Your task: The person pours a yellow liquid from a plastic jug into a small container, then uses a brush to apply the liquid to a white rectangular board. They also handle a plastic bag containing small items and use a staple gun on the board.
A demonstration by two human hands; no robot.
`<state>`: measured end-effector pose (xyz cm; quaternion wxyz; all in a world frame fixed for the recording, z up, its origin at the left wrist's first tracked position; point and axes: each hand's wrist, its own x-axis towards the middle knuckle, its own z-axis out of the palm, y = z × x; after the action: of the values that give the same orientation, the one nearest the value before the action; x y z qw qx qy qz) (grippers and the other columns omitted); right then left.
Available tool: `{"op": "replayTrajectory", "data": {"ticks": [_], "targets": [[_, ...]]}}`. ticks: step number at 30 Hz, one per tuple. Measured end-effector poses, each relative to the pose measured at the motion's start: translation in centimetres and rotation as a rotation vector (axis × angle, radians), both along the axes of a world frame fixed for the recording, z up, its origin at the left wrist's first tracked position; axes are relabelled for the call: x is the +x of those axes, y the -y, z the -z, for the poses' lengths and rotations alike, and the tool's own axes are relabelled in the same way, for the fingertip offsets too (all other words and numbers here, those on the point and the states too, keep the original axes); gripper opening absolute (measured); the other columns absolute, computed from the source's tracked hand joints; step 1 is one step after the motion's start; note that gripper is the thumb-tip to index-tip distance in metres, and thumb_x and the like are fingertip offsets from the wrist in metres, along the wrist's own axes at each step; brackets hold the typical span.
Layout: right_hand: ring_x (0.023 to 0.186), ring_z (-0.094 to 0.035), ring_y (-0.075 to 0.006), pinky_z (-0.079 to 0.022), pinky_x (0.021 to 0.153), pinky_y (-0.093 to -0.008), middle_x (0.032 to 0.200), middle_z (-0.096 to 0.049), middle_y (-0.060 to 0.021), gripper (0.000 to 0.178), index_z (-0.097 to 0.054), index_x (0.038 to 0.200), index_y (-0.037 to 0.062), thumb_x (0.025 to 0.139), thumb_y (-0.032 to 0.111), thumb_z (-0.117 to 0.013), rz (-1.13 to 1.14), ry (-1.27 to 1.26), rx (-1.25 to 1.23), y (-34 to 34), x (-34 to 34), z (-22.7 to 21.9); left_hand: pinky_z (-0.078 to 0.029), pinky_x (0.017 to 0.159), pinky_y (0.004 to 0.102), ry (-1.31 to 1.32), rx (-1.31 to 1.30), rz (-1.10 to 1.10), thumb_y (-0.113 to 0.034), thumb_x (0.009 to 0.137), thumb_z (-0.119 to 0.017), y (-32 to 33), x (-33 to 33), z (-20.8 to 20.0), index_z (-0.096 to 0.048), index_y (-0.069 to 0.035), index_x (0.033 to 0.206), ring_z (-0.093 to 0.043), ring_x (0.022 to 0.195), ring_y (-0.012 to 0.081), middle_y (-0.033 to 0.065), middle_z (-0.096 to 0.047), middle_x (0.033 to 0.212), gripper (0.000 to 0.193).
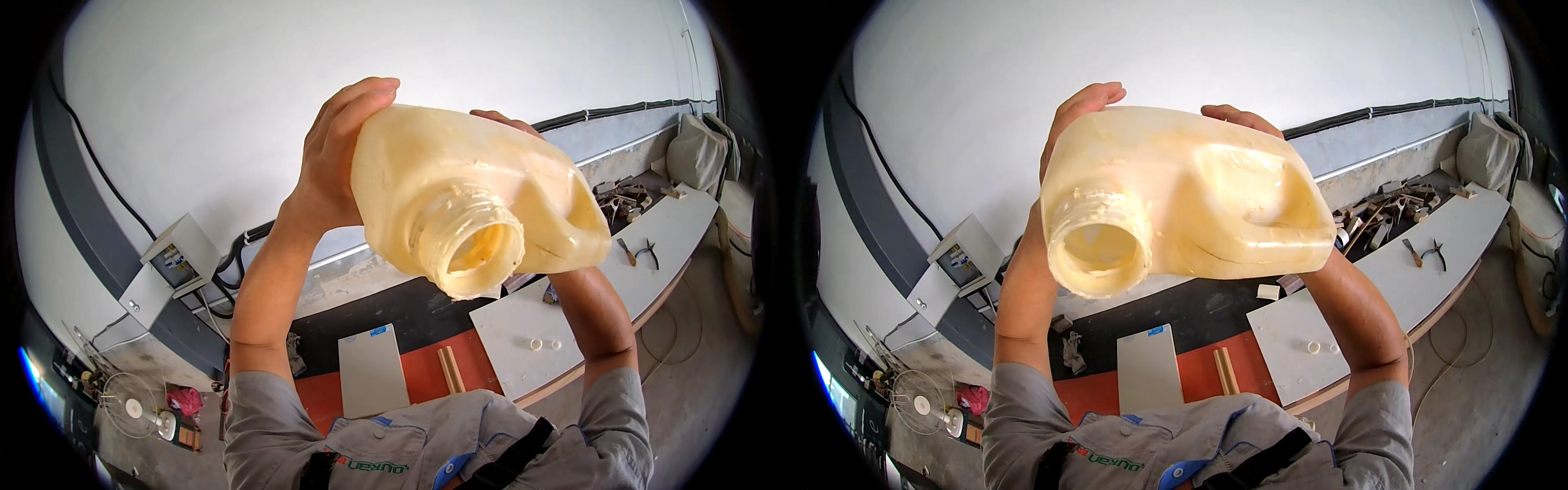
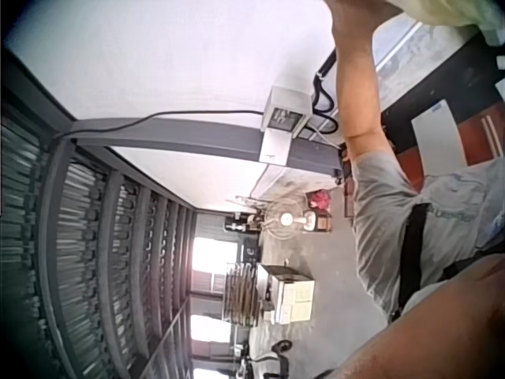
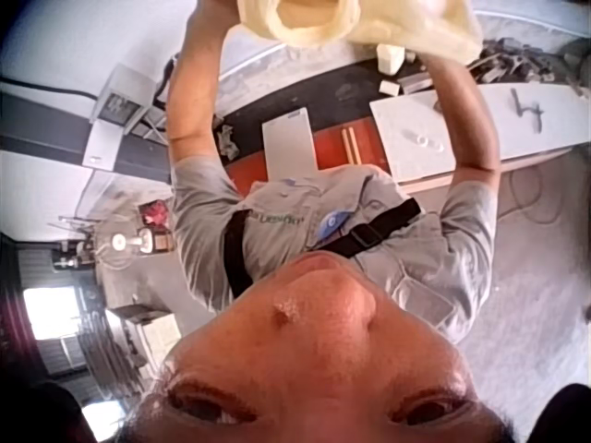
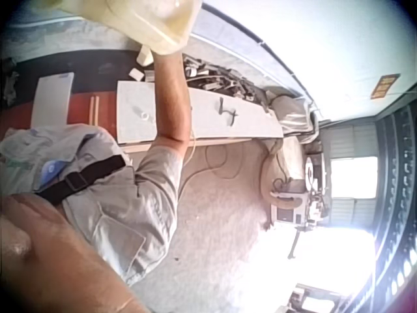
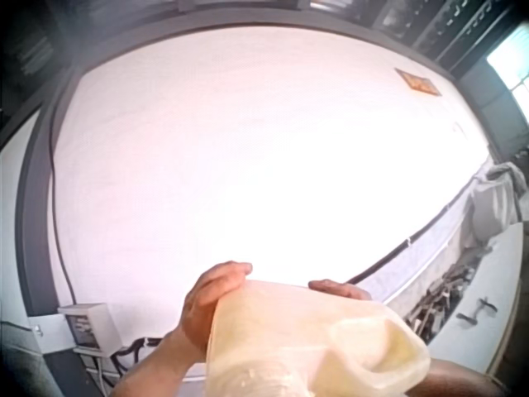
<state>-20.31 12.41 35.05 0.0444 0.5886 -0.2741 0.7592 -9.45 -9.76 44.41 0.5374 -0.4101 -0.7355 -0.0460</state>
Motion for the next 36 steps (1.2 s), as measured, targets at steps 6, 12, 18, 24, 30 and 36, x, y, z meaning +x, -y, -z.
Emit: {"op": "replayTrajectory", "data": {"ticks": [6,12,18,24,30,36], "targets": [[0.134,-0.058,-0.0201,-0.051,0.109,-0.0352,0.15,-0.053,-0.0146,0.057,-0.06,0.138,-0.0005,0.087,0.016,-0.081,0.033,0.063,0.037,-0.6,1.2,-0.3,-0.057,0.098,0.0432,-0.029,-0.013,-0.014,-0.02,0.07,-0.092,0.0,-0.1,0.2,-0.052,-0.002,0.139,-0.065,0.12,0.0362,0.0211,-0.063,0.136,0.082],[0.133,-0.058,-0.0185,-0.051,0.109,-0.0342,0.15,-0.054,-0.0129,0.063,-0.056,0.142,0.0006,0.087,0.015,-0.082,0.121,0.036,0.087,0.3,-0.5,0.2,-0.057,0.098,0.0426,0.002,0.008,-0.044,-0.018,0.072,-0.091,0.2,-0.1,0.2,-0.052,0.0,0.139,-0.065,0.12,0.036,0.0215,-0.062,0.136,0.079],[0.131,-0.06,-0.0181,-0.053,0.108,-0.0341,0.149,-0.054,-0.0118,0.067,-0.053,0.145,0.0006,0.087,0.012,-0.082,-0.093,-0.017,0.022,1.0,-1.6,0.8,-0.057,0.099,0.0424,0.045,0.036,-0.005,-0.019,0.073,-0.092,1.0,-0.3,0.0,-0.052,-0.001,0.14,-0.064,0.122,0.0357,0.0217,-0.062,0.137,0.08],[0.132,-0.059,-0.0184,-0.052,0.109,-0.0342,0.15,-0.053,-0.0132,0.066,-0.054,0.144,0.0007,0.086,0.013,-0.082,-0.082,0.055,0.035,1.2,-1.0,0.7,-0.056,0.1,0.0428,0.032,0.011,-0.011,-0.021,0.07,-0.094,1.2,0.1,0.3,-0.052,-0.002,0.14,-0.064,0.123,0.0361,0.022,-0.061,0.139,0.084],[0.133,-0.058,-0.0198,-0.051,0.108,-0.0356,0.151,-0.052,-0.0141,0.067,-0.054,0.145,0.0015,0.087,0.016,-0.082,0.139,-0.105,0.038,0.9,-0.6,0.9,-0.057,0.099,0.043,-0.037,-0.044,0.021,-0.022,0.067,-0.095,1.2,-0.1,0.5,-0.053,-0.003,0.139,-0.064,0.122,0.0363,0.0217,-0.062,0.138,0.086],[0.138,-0.053,-0.0211,-0.046,0.114,-0.0365,0.153,-0.049,-0.0128,0.07,-0.047,0.152,0.0038,0.091,0.017,-0.079,0.147,0.11,0.178,-0.1,1.7,0.4,-0.057,0.097,0.0435,-0.145,-0.151,0.037,-0.02,0.067,-0.094,1.3,-0.8,-0.3,-0.053,-0.004,0.138,-0.066,0.119,0.0356,0.0207,-0.063,0.135,0.084]]}}
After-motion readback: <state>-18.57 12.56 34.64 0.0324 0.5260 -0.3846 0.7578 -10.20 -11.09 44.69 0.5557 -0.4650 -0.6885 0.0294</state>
